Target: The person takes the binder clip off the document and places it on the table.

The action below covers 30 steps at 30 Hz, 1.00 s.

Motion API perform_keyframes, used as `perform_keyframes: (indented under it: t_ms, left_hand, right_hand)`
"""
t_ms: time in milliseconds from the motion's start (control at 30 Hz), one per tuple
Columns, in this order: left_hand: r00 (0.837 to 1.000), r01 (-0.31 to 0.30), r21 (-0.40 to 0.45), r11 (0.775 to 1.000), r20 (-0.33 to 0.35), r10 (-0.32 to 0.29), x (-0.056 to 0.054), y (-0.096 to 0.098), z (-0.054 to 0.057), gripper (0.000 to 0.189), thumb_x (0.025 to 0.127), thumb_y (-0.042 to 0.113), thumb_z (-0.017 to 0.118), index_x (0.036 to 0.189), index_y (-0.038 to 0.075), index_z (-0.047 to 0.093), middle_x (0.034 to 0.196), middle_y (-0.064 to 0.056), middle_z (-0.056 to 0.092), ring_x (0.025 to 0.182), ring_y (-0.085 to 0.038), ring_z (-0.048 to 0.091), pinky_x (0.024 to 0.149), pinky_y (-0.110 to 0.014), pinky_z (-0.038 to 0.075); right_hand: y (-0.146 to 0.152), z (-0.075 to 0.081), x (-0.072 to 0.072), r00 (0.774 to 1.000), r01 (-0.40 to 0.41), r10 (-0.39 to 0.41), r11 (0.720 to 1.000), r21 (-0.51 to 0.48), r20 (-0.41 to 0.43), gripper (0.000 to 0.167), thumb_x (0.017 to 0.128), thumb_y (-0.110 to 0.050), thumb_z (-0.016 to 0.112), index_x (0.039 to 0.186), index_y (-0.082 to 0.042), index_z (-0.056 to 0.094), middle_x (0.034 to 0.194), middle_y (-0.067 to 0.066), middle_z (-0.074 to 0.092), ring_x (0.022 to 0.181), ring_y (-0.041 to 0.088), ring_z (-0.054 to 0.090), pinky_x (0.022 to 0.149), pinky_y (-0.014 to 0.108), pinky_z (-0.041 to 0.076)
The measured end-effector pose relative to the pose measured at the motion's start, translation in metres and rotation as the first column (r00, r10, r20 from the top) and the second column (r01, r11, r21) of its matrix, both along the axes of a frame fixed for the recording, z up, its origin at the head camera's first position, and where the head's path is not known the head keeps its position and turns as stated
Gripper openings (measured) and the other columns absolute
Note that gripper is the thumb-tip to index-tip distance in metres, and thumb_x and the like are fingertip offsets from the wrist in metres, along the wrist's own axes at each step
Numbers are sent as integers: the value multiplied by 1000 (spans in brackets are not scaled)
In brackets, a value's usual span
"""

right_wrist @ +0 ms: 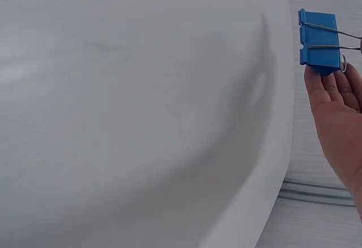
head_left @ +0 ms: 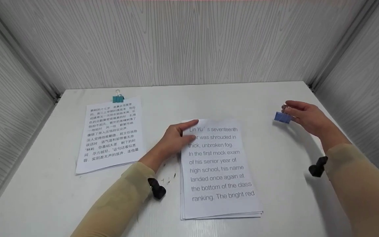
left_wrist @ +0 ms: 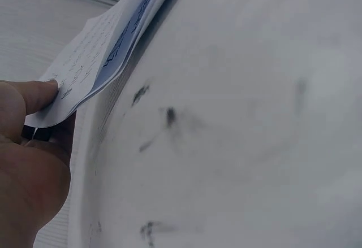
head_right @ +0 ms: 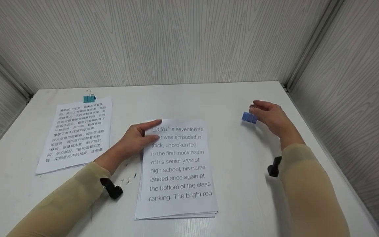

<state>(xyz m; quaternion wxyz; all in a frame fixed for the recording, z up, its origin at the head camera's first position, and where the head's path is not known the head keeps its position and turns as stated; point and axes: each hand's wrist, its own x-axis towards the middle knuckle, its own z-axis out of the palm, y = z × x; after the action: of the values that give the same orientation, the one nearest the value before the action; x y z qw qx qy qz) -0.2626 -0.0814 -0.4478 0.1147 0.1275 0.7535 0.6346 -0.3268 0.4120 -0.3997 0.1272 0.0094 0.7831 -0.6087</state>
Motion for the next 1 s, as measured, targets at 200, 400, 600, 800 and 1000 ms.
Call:
perform_keyframes:
  t_ms: [200,400,600,800,1000]
  left_hand:
    - [1000,-9,-17,1000,-6,9,-1,1,0,56,101,8,70,152,28,61,138,-1,68,89,-26,78,79,-30,61]
    - [1000,16,9,1000,10,-16,0,-1,-1,57,102,8,69,154,29,59,138,0,68,86,-27,78,71,-28,60]
    - [1000,13,9,1000,24,-13,0,0,-3,58,102,8,70,155,29,58,140,0,67,88,-27,78,73,-28,61]
    - [999,3,-16,1000,41,-3,-1,3,-5,58,101,9,71,153,31,59,143,0,65,86,-27,78,74,-29,61]
    - [999,-3,-65,998,32,5,-2,3,-5,61,101,11,71,157,30,55,149,3,61,91,-23,77,90,-29,57]
  right_hand:
    - [21,-10,6,1000,14,-15,1000,26,24,79,105,-31,69,165,1,30,138,-13,66,124,-4,59,122,33,34]
    - [29,-13,6,999,-13,13,1000,6,32,77,107,-28,66,167,1,26,139,-14,65,121,-8,58,106,16,45]
    - [28,-16,3,997,-12,15,999,-31,72,79,107,-26,66,168,0,22,161,-4,49,127,-10,54,123,28,30]
    - [23,-19,3,997,13,-16,999,46,79,79,108,-30,65,169,-4,22,175,14,21,152,8,35,125,34,26]
    - [16,-11,4,1000,2,-1,979,204,-6,81,108,-41,62,170,-8,21,173,16,28,156,22,34,124,40,31]
